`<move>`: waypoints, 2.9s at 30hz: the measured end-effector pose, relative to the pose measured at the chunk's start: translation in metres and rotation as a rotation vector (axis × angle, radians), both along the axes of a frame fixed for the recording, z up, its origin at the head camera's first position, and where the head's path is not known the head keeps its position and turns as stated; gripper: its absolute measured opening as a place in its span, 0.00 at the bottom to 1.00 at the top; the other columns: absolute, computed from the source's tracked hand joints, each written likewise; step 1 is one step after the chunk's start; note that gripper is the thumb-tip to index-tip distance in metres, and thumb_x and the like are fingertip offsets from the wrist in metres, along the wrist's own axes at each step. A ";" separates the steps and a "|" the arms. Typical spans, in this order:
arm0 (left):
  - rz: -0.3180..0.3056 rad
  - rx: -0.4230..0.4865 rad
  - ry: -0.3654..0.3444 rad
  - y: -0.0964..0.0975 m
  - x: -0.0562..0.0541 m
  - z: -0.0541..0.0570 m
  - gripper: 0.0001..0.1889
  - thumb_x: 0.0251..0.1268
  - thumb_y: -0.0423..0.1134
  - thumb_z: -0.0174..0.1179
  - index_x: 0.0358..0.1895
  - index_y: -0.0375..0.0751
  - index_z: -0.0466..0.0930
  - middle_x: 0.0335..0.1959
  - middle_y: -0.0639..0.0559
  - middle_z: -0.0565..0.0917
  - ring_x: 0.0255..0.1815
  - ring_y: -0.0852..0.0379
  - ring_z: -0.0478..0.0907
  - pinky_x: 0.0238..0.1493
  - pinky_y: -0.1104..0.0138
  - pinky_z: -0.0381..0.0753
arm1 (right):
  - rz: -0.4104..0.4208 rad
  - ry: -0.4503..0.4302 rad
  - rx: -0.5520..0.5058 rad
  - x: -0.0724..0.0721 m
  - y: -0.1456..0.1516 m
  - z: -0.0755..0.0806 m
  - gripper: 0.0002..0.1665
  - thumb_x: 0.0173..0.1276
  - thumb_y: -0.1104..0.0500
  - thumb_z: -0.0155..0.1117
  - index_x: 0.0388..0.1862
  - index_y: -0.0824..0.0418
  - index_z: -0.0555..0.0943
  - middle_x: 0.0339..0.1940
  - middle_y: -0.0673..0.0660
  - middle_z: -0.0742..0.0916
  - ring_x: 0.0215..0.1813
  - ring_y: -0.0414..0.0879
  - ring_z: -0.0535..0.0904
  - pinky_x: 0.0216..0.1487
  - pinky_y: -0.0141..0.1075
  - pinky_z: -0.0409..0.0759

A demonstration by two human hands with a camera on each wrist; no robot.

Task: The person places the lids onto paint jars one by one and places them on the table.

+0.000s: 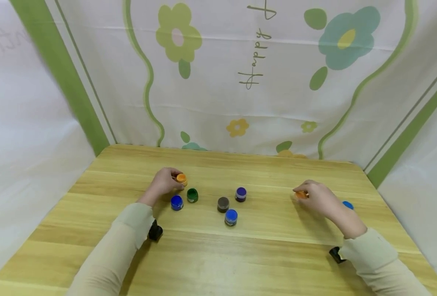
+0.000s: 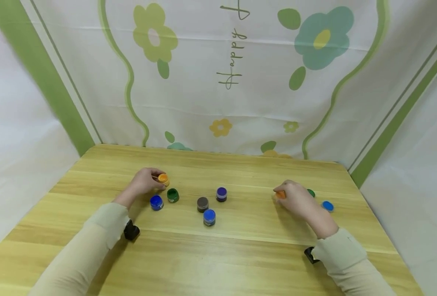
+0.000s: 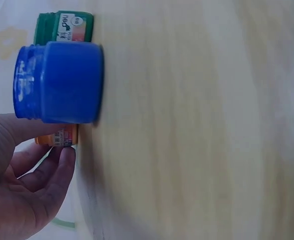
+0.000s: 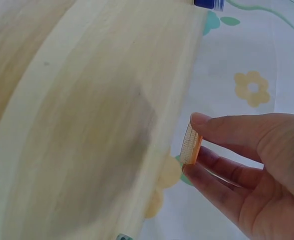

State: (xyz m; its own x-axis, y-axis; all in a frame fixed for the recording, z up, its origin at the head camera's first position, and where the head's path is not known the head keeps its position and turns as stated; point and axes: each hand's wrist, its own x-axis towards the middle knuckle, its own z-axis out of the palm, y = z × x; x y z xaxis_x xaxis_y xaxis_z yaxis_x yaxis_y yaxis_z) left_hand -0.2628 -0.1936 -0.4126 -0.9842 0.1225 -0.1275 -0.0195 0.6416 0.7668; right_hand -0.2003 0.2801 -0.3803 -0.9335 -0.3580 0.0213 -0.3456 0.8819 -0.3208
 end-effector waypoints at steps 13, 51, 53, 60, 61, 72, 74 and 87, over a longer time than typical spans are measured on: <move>0.051 0.029 0.007 0.000 0.004 0.007 0.24 0.64 0.33 0.72 0.61 0.27 0.78 0.53 0.36 0.82 0.54 0.42 0.78 0.59 0.53 0.78 | 0.024 0.029 -0.005 -0.003 -0.002 0.012 0.15 0.67 0.69 0.67 0.52 0.74 0.85 0.45 0.66 0.86 0.44 0.60 0.83 0.43 0.52 0.83; -0.044 0.243 0.076 0.065 0.039 0.025 0.27 0.59 0.40 0.77 0.61 0.35 0.83 0.48 0.48 0.87 0.46 0.53 0.84 0.46 0.62 0.85 | 0.390 0.127 -0.096 -0.013 -0.101 0.049 0.19 0.65 0.64 0.76 0.55 0.62 0.88 0.48 0.54 0.86 0.46 0.48 0.83 0.44 0.43 0.84; -0.046 0.257 0.087 0.070 0.042 0.025 0.27 0.58 0.39 0.78 0.60 0.35 0.84 0.48 0.48 0.88 0.45 0.53 0.84 0.46 0.62 0.85 | 0.409 0.126 -0.106 -0.012 -0.104 0.049 0.19 0.64 0.65 0.76 0.55 0.62 0.88 0.49 0.54 0.86 0.46 0.48 0.83 0.45 0.44 0.84; -0.057 0.312 0.094 0.085 0.047 0.025 0.25 0.56 0.38 0.79 0.57 0.35 0.85 0.44 0.50 0.88 0.43 0.55 0.84 0.45 0.63 0.84 | 0.508 0.150 -0.121 -0.012 -0.116 0.053 0.19 0.65 0.66 0.76 0.54 0.62 0.87 0.51 0.55 0.86 0.51 0.50 0.83 0.50 0.45 0.84; -0.063 0.319 0.091 0.087 0.048 0.024 0.25 0.56 0.38 0.79 0.57 0.35 0.86 0.43 0.50 0.88 0.42 0.55 0.84 0.44 0.63 0.84 | 0.519 0.155 -0.127 -0.012 -0.118 0.054 0.18 0.65 0.66 0.76 0.54 0.62 0.88 0.52 0.55 0.86 0.52 0.50 0.83 0.51 0.45 0.84; -0.142 0.374 0.045 0.103 0.058 0.022 0.24 0.57 0.39 0.78 0.57 0.36 0.86 0.40 0.51 0.88 0.40 0.55 0.84 0.40 0.64 0.85 | 0.565 0.168 -0.238 -0.007 -0.138 0.054 0.20 0.64 0.65 0.76 0.55 0.62 0.87 0.52 0.54 0.86 0.52 0.49 0.82 0.49 0.43 0.83; -0.160 0.367 0.051 0.105 0.060 0.023 0.24 0.58 0.39 0.78 0.57 0.36 0.86 0.41 0.50 0.88 0.40 0.55 0.84 0.40 0.64 0.85 | 0.567 0.157 -0.251 -0.007 -0.140 0.054 0.20 0.65 0.66 0.76 0.56 0.62 0.87 0.52 0.54 0.86 0.52 0.48 0.82 0.49 0.42 0.84; -0.209 0.310 0.095 0.111 0.065 0.024 0.24 0.59 0.41 0.77 0.58 0.38 0.86 0.46 0.51 0.87 0.45 0.55 0.83 0.48 0.61 0.84 | 0.588 0.133 -0.224 -0.007 -0.142 0.053 0.20 0.66 0.66 0.74 0.57 0.64 0.86 0.52 0.55 0.86 0.48 0.46 0.83 0.45 0.37 0.83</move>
State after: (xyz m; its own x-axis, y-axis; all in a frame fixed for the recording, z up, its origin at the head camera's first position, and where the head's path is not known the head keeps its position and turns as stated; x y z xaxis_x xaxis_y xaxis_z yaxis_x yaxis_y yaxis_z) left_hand -0.1980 -0.0830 -0.3883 -0.9396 0.3402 0.0377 0.1677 0.3613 0.9173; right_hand -0.2072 0.1386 -0.3276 -0.5670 -0.7826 0.2571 -0.8004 0.4498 -0.3962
